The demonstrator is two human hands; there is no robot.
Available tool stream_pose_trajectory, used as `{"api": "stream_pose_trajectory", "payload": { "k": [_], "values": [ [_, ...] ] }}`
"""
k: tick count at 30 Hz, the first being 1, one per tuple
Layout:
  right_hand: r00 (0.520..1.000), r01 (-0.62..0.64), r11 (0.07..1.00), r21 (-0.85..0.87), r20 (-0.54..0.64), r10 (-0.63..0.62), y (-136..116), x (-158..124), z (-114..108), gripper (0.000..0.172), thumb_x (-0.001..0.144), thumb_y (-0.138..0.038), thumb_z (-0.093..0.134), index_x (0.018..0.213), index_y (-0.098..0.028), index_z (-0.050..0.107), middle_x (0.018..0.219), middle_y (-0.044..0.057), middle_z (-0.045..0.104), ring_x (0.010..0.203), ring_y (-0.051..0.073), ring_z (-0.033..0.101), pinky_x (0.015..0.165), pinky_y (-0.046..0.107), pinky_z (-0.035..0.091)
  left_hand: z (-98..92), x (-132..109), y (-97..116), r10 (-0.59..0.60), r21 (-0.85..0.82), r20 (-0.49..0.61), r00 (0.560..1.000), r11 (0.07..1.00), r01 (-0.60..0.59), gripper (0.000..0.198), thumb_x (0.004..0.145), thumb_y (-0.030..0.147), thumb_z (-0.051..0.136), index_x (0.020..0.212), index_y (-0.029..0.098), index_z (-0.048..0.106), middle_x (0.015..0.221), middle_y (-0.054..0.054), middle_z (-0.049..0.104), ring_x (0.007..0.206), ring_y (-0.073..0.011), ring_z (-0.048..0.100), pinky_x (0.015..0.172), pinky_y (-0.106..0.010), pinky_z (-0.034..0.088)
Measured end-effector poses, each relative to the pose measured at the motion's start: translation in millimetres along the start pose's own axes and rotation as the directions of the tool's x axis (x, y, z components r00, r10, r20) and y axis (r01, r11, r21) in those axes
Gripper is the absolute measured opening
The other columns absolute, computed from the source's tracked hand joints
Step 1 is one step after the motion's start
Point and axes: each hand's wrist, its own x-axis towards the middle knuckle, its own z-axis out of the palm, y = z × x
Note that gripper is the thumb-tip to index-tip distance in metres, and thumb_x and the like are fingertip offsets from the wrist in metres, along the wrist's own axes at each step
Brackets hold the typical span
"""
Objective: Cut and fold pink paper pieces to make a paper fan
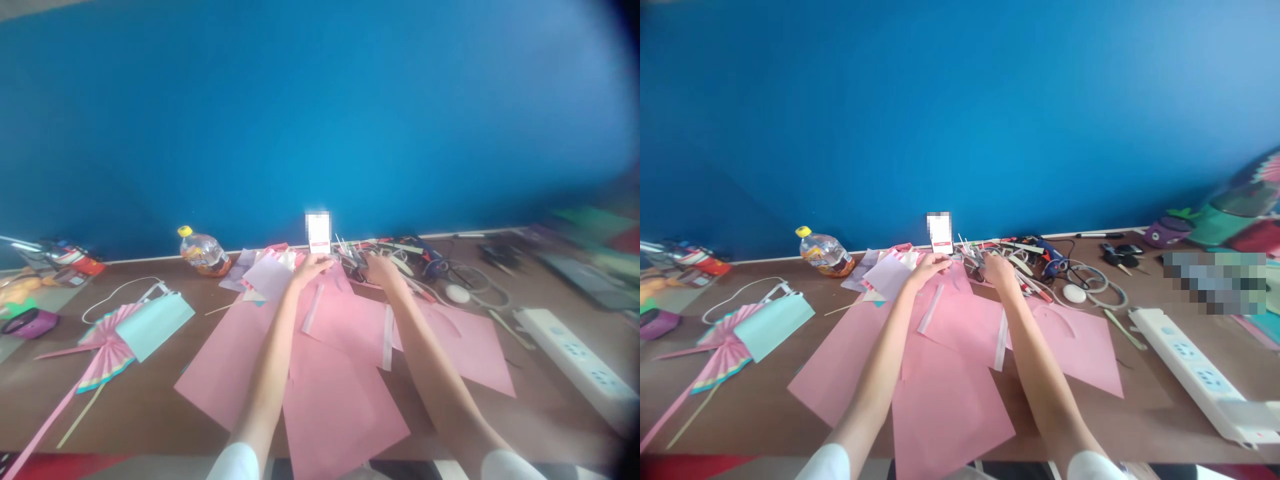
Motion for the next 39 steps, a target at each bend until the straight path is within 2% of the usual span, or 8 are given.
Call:
{"api": "stream_pose_trajectory", "payload": {
  "k": [4,8,16,20,26,31,35,39],
  "values": [
    [0.998,0.015,0.997,-0.069,-0.052,-0.019,-7.7,-3.7,-9.6,0.013,0.078,-0.016,0.055,0.084,-0.02,0.066,0.083,0.014,0.067,0.083,0.027,0.062,0.072,0.034,0.042,2.4,0.6,2.5,-0.003,0.03,0.015,1.0,1.0,0.003,0.029,0.073,0.042,0.068,0.082,0.015,0.071,0.076,-0.006,0.067,0.064,-0.0114,0.057,0.064,-0.024,0.045],
    [0.99,0.053,0.994,-0.098,-0.122,-0.065,-26.7,-9.0,-21.2,0.017,0.084,-0.025,0.05,0.079,-0.02,0.066,0.08,0.012,0.067,0.076,0.023,0.061,0.067,0.029,0.038,3.4,-1.1,11.9,0.018,0.003,0.008,1.0,1.0,-0.018,0.031,0.07,0.043,0.072,0.083,0.015,0.072,0.076,-0.006,0.067,0.064,-0.0119,0.057,0.063,-0.023,0.045],
    [0.951,0.21,0.836,0.507,0.093,-0.296,-51.1,-11.4,-6.7,0.029,0.075,-0.043,0.058,0.06,-0.018,0.058,0.049,-0.002,0.053,0.046,0.011,0.044,0.047,0.022,0.032,9.0,0.9,17.1,0.069,0.006,-0.039,0.997,0.998,-0.069,0.036,0.073,0.049,0.067,0.081,0.014,0.069,0.077,-0.007,0.066,0.068,-0.0134,0.059,0.064,-0.024,0.047],
    [0.963,0.218,0.81,0.545,0.015,-0.269,-45.4,-7.6,-14.1,0.022,0.075,-0.033,0.056,0.06,-0.017,0.06,0.054,0.0,0.059,0.048,0.011,0.048,0.049,0.023,0.034,10.6,1.0,18.3,0.099,0.058,-0.012,0.995,0.993,-0.099,0.038,0.076,0.048,0.064,0.099,0.018,0.067,0.087,-0.008,0.068,0.076,-0.016,0.062,0.068,-0.026,0.048],
    [0.985,0.097,0.743,0.662,-0.173,0.026,-6.1,-5.7,-44.6,0.026,0.078,-0.039,0.055,0.066,-0.016,0.06,0.061,0.003,0.063,0.051,0.012,0.051,0.047,0.023,0.035,62.0,-5.7,8.2,-0.057,0.539,0.422,0.905,0.818,-0.199,0.054,0.053,0.047,0.08,0.101,0.026,0.068,0.101,-0.01,0.065,0.094,-0.0276,0.06,0.082,-0.036,0.047],
    [0.994,0.028,0.621,0.783,-0.086,0.063,2.5,-22.3,-36.5,0.034,0.078,-0.047,0.054,0.061,-0.017,0.055,0.056,0.003,0.062,0.047,0.011,0.05,0.046,0.022,0.035,106.1,-13.4,5.7,-0.13,0.821,0.29,0.948,0.542,-0.177,0.056,0.054,0.045,0.08,0.101,0.021,0.063,0.125,-0.018,0.05,0.121,-0.04,0.043,0.095,-0.05,0.039],
    [0.994,0.042,0.59,0.806,-0.095,0.059,-0.4,-40.4,-30.8,0.034,0.077,-0.045,0.055,0.058,-0.017,0.055,0.054,0.003,0.06,0.047,0.011,0.051,0.049,0.022,0.039,106.5,-17.0,8.2,-0.192,0.815,0.287,0.938,0.563,-0.134,0.044,0.058,0.044,0.077,0.091,0.019,0.063,0.12,-0.016,0.05,0.118,-0.0366,0.044,0.091,-0.042,0.044],
    [0.977,0.058,0.564,0.824,-0.162,0.136,0.8,-50.9,-30.5,0.031,0.077,-0.042,0.054,0.057,-0.018,0.052,0.053,0.003,0.059,0.047,0.011,0.05,0.048,0.023,0.038,101.6,-22.9,3.3,-0.167,0.767,0.237,0.957,0.637,-0.079,0.059,0.058,0.038,0.077,0.11,0.018,0.057,0.118,-0.015,0.052,0.105,-0.0306,0.054,0.085,-0.037,0.048]
  ]
}}
